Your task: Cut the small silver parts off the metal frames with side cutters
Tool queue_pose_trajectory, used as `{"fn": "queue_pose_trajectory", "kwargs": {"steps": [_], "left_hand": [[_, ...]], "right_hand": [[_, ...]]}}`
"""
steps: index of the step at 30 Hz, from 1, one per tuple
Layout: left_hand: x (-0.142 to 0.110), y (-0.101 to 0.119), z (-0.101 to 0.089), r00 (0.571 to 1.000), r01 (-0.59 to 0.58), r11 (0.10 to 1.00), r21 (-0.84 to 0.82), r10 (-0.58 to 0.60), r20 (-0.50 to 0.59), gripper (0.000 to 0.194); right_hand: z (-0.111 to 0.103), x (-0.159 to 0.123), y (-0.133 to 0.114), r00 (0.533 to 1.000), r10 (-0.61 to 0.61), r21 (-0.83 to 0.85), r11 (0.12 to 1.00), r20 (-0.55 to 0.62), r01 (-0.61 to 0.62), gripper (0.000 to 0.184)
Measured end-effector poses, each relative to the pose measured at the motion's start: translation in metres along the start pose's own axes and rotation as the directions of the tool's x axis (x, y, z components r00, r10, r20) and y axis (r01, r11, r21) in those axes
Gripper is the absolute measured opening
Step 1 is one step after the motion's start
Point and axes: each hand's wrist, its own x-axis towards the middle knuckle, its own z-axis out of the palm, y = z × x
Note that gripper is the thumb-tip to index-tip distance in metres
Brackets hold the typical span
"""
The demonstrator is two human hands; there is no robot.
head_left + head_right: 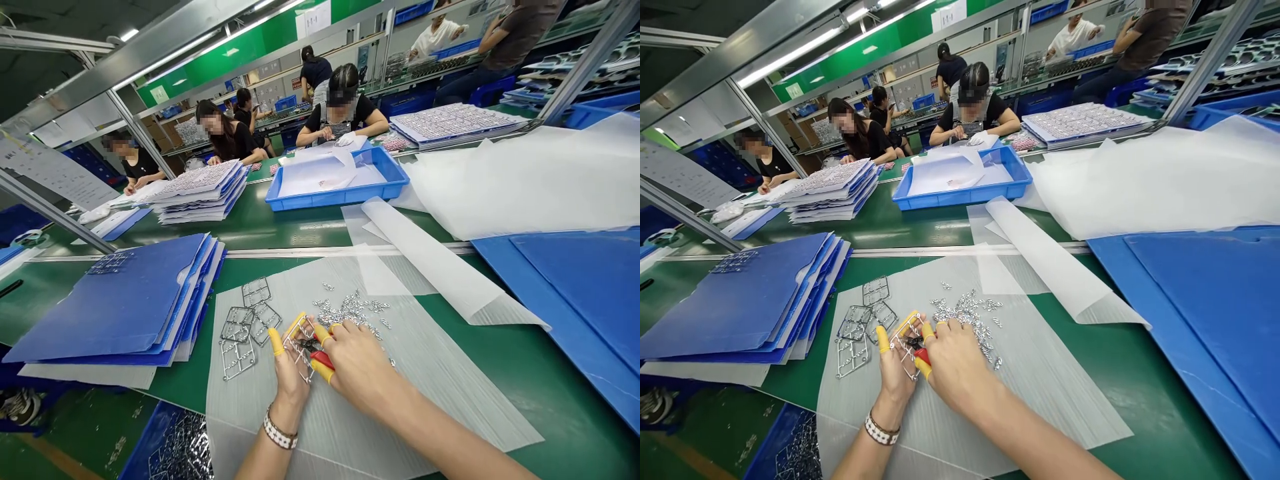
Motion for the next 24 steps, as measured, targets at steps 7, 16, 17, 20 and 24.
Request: {"fn": "queue_pose_trajectory", "kwargs": {"steps": [7,16,17,20,24], "left_hand": [[-0.002,-0.003,-0.002,1.0,-0.004,1.0,-0.012,0.005,0.016,0.063],[0.0,-0.004,-0.002,0.998,-0.068,0.997,0.04,0.068,0.005,0.067],[0.001,-0.004,-0.003,0.997,-0.081,0.995,0.055,0.08,0.005,0.067],[0.002,-0.006,-0.006,0.994,-0.105,0.99,0.099,0.104,0.012,0.067],[0.004,-0.007,-0.008,0.993,-0.118,0.985,0.122,0.117,0.016,0.067]], "right_hand": [[0.0,0.003,-0.003,1.0,-0.008,0.019,1.0,0.014,0.007,0.035],[-0.007,0.006,-0.003,0.998,-0.032,0.031,0.999,0.054,0.031,0.03],[-0.008,0.007,-0.002,0.997,-0.034,0.04,0.999,0.07,0.032,0.03],[-0.011,0.007,-0.001,0.993,-0.024,0.055,0.998,0.113,0.018,0.031],[-0.009,0.007,-0.004,0.996,-0.033,0.015,0.999,0.078,0.032,0.026]]}}
